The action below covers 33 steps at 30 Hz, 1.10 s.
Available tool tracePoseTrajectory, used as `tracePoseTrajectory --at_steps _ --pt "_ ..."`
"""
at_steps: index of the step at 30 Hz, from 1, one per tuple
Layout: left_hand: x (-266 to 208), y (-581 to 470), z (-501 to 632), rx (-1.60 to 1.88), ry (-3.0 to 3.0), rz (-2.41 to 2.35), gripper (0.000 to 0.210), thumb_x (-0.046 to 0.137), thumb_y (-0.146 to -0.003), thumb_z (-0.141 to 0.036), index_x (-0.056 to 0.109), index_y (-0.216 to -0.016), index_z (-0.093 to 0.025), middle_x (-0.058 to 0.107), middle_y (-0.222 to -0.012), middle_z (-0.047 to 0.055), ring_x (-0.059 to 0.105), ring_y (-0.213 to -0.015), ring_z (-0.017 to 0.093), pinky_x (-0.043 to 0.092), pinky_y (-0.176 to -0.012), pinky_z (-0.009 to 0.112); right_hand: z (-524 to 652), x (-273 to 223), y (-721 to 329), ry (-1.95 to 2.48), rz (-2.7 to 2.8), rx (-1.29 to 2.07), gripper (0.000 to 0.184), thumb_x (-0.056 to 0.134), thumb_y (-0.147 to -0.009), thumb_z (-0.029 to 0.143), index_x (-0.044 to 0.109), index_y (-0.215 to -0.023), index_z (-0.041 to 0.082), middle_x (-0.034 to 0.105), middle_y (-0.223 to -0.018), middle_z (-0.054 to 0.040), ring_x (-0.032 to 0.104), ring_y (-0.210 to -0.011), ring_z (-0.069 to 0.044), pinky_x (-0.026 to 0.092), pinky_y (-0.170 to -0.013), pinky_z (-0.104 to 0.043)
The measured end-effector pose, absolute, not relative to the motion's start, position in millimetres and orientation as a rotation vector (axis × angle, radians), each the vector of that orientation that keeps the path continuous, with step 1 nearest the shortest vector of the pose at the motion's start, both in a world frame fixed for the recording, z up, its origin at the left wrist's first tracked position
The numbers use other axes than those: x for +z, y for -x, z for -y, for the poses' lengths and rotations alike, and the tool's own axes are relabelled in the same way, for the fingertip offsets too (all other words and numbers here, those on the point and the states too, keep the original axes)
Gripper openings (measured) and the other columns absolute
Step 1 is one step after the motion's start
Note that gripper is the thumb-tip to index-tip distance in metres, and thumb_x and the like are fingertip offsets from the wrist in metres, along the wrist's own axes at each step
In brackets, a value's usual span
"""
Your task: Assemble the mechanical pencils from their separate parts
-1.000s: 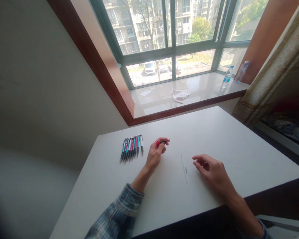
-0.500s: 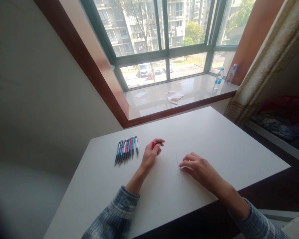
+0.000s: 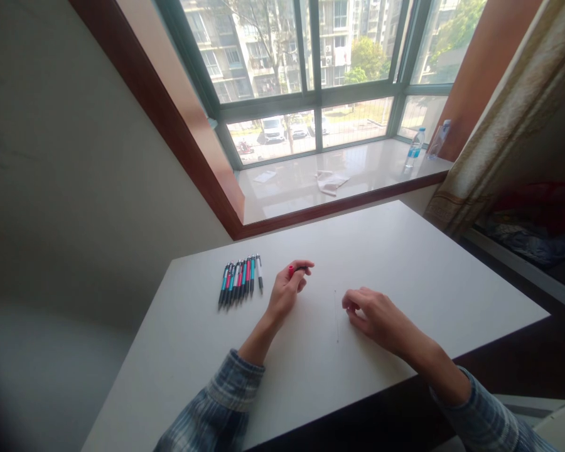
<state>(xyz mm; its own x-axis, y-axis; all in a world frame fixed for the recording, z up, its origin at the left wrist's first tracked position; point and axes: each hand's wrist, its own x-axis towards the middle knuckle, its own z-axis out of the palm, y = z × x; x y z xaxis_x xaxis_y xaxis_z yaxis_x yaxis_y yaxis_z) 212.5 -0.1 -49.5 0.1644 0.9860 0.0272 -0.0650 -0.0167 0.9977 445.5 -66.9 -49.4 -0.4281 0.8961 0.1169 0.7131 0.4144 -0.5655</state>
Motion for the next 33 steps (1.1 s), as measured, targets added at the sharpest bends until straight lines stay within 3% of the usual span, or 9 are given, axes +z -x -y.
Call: tracePoseTrajectory --at_steps 3,7,13,20,23,27,30,33 --pt "-49.9 -212.0 1.2 1.131 -1.258 -1.027 0.027 0.053 -0.09 -0.028 0.073 -0.104 -0.015 0.059 -0.088 0.002 0.035 -0.058 0.007 0.029 -0.055 0.025 69.1 -52.9 -441.0 1.445 2.152 0.617 0.026 0.053 -0.095 0.018 0.072 -0.112 0.027 0.072 -0.09 -0.0033 0.066 -0.075 -0.02 0.052 -0.072 -0.034" --pt "-50.0 -211.8 2.0 1.128 -1.265 -1.02 0.027 0.053 -0.09 -0.027 0.073 -0.103 -0.016 0.059 -0.088 0.002 0.035 -0.058 0.007 0.029 -0.055 0.025 69.2 -50.1 -425.8 1.643 2.039 0.58 0.02 0.057 -0.094 0.023 0.077 -0.094 0.025 0.076 -0.085 -0.0032 0.07 -0.073 -0.022 0.05 -0.07 -0.035" --pt "-48.1 -211.1 2.0 1.141 -1.255 -1.024 0.027 0.055 -0.089 -0.028 0.073 -0.103 -0.015 0.059 -0.088 0.003 0.036 -0.058 0.008 0.029 -0.053 0.024 54.9 -55.1 -401.7 1.803 2.053 0.394 0.014 0.07 -0.091 0.033 0.077 -0.085 0.023 0.078 -0.078 -0.0059 0.071 -0.072 -0.024 0.047 -0.064 -0.033" --pt "-45.4 -208.2 1.1 1.177 -1.269 -1.023 0.027 0.054 -0.088 -0.025 0.074 -0.104 -0.015 0.06 -0.088 0.003 0.036 -0.058 0.008 0.031 -0.054 0.023 41.5 -46.7 -380.1 1.914 2.229 0.324 0.017 0.063 -0.094 0.019 0.078 -0.086 0.019 0.077 -0.085 -0.0142 0.072 -0.076 -0.025 0.045 -0.064 -0.031" --pt "-42.9 -206.2 2.0 1.204 -1.258 -1.032 0.027 0.055 -0.088 -0.027 0.074 -0.103 -0.016 0.061 -0.088 0.003 0.037 -0.058 0.008 0.031 -0.054 0.024 36.1 -39.8 -379.8 1.955 2.241 0.312 0.014 0.067 -0.088 0.016 0.078 -0.08 0.019 0.076 -0.081 -0.0145 0.071 -0.071 -0.024 0.044 -0.061 -0.03" --pt "-41.8 -203.4 4.7 1.229 -1.289 -1.066 0.026 0.06 -0.09 -0.033 0.073 -0.105 -0.017 0.06 -0.082 0.001 0.036 -0.056 0.008 0.027 -0.052 0.024 11.3 -35.4 -393.6 1.642 2.103 0.709 0.01 0.073 -0.081 0.026 0.078 -0.074 0.021 0.074 -0.072 -0.0069 0.066 -0.066 -0.019 0.045 -0.061 -0.029" --pt "-43.0 -201.3 5.5 1.24 -1.343 -1.133 0.029 0.067 -0.09 -0.042 0.073 -0.105 -0.017 0.056 -0.07 -0.002 0.034 -0.054 0.009 0.024 -0.05 0.024 -16.5 -34.1 -401.6 1.25 1.761 1.34 0.027 0.074 -0.082 0.043 0.076 -0.081 0.016 0.07 -0.072 -0.0036 0.062 -0.065 -0.015 0.05 -0.063 -0.028" --pt "-44.3 -199.5 4.2 1.281 -1.353 -1.192 0.032 0.071 -0.087 -0.045 0.074 -0.1 -0.016 0.064 -0.078 0.001 0.04 -0.057 0.009 0.029 -0.053 0.024 -41.6 -32.8 -399.0 0.973 1.489 1.752 0.032 0.081 -0.077 0.045 0.07 -0.077 0.014 0.062 -0.07 -0.0004 0.054 -0.062 -0.011 0.048 -0.062 -0.026"
